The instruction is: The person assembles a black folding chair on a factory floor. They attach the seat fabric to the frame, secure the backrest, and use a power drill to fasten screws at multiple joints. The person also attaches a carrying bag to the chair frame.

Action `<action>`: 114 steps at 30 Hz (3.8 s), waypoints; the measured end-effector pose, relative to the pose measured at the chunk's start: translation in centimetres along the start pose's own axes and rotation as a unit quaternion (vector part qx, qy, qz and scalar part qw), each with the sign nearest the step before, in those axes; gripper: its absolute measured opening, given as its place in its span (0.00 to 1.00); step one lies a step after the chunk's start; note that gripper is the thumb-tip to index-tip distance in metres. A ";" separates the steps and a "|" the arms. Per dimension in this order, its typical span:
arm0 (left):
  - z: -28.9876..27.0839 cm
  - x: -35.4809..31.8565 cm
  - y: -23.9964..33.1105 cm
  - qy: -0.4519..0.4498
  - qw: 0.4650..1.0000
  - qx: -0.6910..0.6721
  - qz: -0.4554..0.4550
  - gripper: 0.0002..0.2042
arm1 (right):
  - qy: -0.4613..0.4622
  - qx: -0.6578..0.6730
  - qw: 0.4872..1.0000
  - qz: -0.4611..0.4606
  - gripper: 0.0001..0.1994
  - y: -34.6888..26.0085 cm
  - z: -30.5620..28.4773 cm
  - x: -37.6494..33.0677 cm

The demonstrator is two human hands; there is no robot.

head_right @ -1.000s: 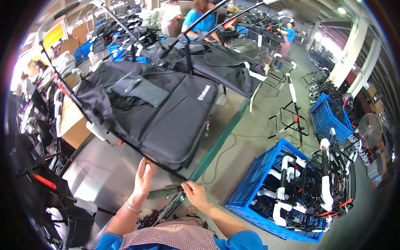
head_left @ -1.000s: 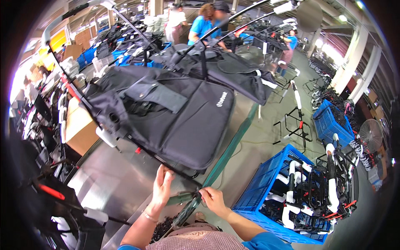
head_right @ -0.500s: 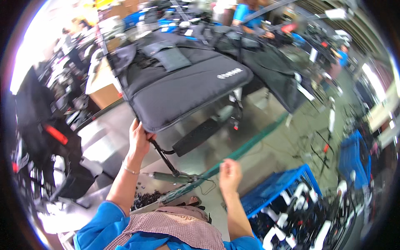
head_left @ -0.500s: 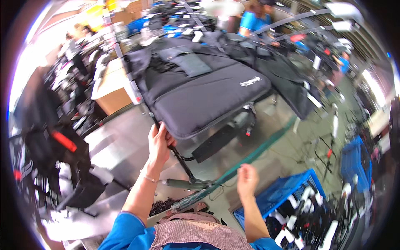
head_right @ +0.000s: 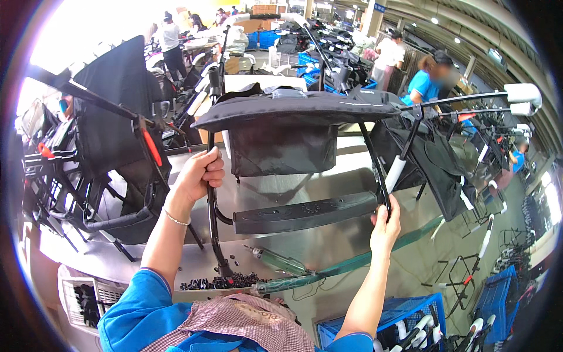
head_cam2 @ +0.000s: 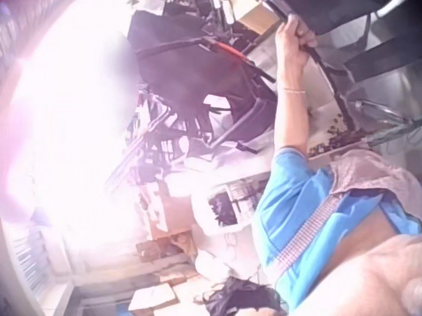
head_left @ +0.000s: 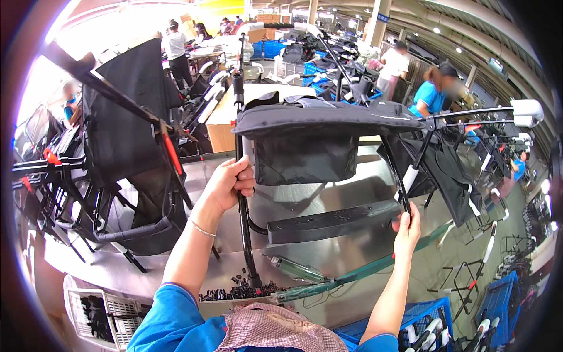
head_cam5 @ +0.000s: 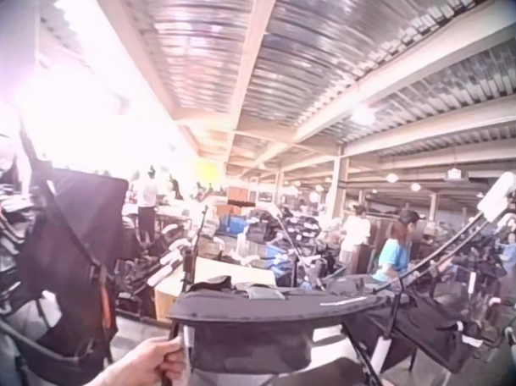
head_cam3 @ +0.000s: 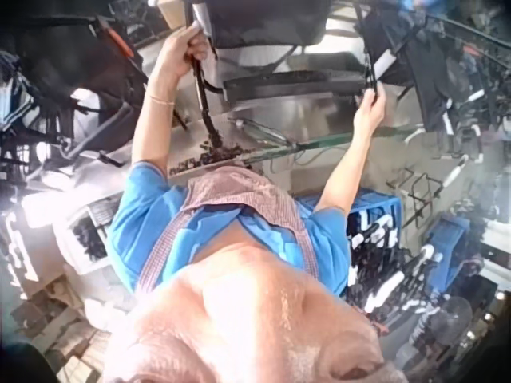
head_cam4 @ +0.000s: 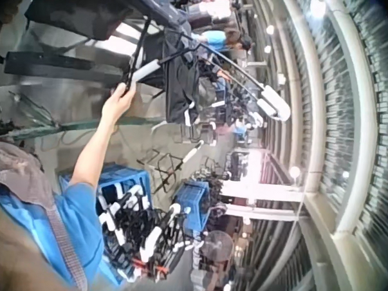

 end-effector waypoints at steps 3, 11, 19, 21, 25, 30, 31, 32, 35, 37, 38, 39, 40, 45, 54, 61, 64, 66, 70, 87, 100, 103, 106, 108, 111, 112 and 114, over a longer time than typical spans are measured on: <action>0.0 -1.1 1.5 -0.047 0.998 -0.023 0.033 0.09 | 0.027 -0.017 0.999 -0.034 0.15 -2.2 -0.1 -0.8; 1.5 -1.5 2.4 -0.135 0.975 -0.140 0.109 0.10 | 0.025 -0.142 0.987 -0.069 0.16 -8.0 -2.2 -1.2; 3.8 0.1 4.2 -0.166 0.944 -0.238 0.159 0.06 | 0.052 -0.394 0.884 -0.247 0.19 -15.8 -1.8 0.3; 4.0 0.6 4.7 -0.161 0.935 -0.264 0.173 0.07 | 0.062 -0.449 0.852 -0.264 0.19 -17.5 -1.3 0.9; 3.5 2.3 5.2 -0.165 0.937 -0.253 0.177 0.08 | 0.073 -0.530 0.797 -0.280 0.19 -19.2 -0.2 3.2; 3.0 3.0 4.7 -0.161 0.932 -0.283 0.157 0.08 | 0.098 -0.580 0.760 -0.276 0.19 -19.3 1.3 5.5; 2.8 3.2 4.7 -0.165 0.932 -0.284 0.154 0.08 | 0.098 -0.594 0.746 -0.285 0.19 -19.2 1.7 5.4; 2.7 3.2 4.6 -0.169 0.931 -0.285 0.151 0.08 | 0.101 -0.593 0.748 -0.281 0.19 -19.1 1.7 5.5; 2.8 3.4 4.4 -0.185 0.927 -0.285 0.160 0.09 | 0.106 -0.591 0.752 -0.273 0.19 -18.6 1.8 5.9; 3.0 3.2 4.6 -0.201 0.926 -0.272 0.170 0.09 | 0.111 -0.586 0.754 -0.276 0.19 -18.6 1.8 5.9; 3.0 3.1 4.6 -0.202 0.927 -0.265 0.174 0.09 | 0.113 -0.583 0.755 -0.277 0.19 -18.7 1.7 5.9; 3.0 3.0 4.7 -0.203 0.928 -0.258 0.177 0.09 | 0.118 -0.585 0.752 -0.278 0.19 -18.7 1.8 5.8; 3.0 3.0 4.7 -0.204 0.929 -0.250 0.180 0.09 | 0.121 -0.583 0.752 -0.282 0.19 -18.8 1.9 5.8; 3.3 3.0 4.6 -0.201 0.933 -0.233 0.186 0.11 | 0.139 -0.574 0.750 -0.298 0.18 -18.8 1.8 5.6; 3.3 2.7 4.5 -0.161 0.939 -0.242 0.181 0.11 | 0.137 -0.572 0.757 -0.284 0.18 -18.8 1.9 5.5; 2.5 3.8 4.3 -0.189 0.934 -0.238 0.188 0.13 | 0.145 -0.573 0.749 -0.299 0.19 -18.7 1.7 5.4; 2.8 3.4 4.3 -0.131 0.941 -0.245 0.192 0.10 | 0.148 -0.573 0.745 -0.307 0.19 -18.6 1.6 5.5; 2.6 3.5 4.4 -0.166 0.938 -0.233 0.194 0.10 | 0.146 -0.575 0.746 -0.303 0.19 -18.8 1.8 5.4; 2.5 3.7 4.3 -0.150 0.933 -0.261 0.196 0.10 | 0.147 -0.583 0.740 -0.301 0.19 -18.6 1.8 5.5; -1.7 6.5 4.4 -0.060 0.941 -0.205 0.264 0.14 | 0.198 -0.623 0.703 -0.279 0.11 -18.8 2.1 5.4; -0.8 4.6 6.6 -0.234 0.933 -0.039 0.271 0.17 | 0.211 -0.542 0.762 -0.284 0.15 -17.5 2.1 6.3; -0.4 4.4 6.2 -0.219 0.937 -0.060 0.265 0.17 | 0.191 -0.536 0.778 -0.268 0.15 -17.7 1.9 6.1; -0.4 3.9 6.3 -0.185 0.942 -0.060 0.275 0.15 | 0.188 -0.546 0.773 -0.264 0.15 -17.9 2.0 6.0; -0.2 4.0 6.3 -0.163 0.944 -0.065 0.279 0.14 | 0.199 -0.547 0.765 -0.276 0.16 -17.9 2.0 6.0; 0.1 4.2 6.2 -0.151 0.946 -0.070 0.277 0.12 | 0.196 -0.552 0.764 -0.272 0.16 -17.8 2.0 6.2; 0.1 4.3 6.2 -0.150 0.946 -0.073 0.277 0.12 | 0.188 -0.548 0.769 -0.271 0.16 -17.7 2.0 6.2; 0.1 4.5 5.9 -0.210 0.936 -0.067 0.273 0.11 | 0.183 -0.545 0.773 -0.268 0.16 -17.7 2.1 6.0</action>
Point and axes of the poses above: each hand's wrist, its own x-axis towards the middle knuckle, its own z-axis out of the palm, y = z × x, the point moved 7 cm from there along x, towards the middle knuckle
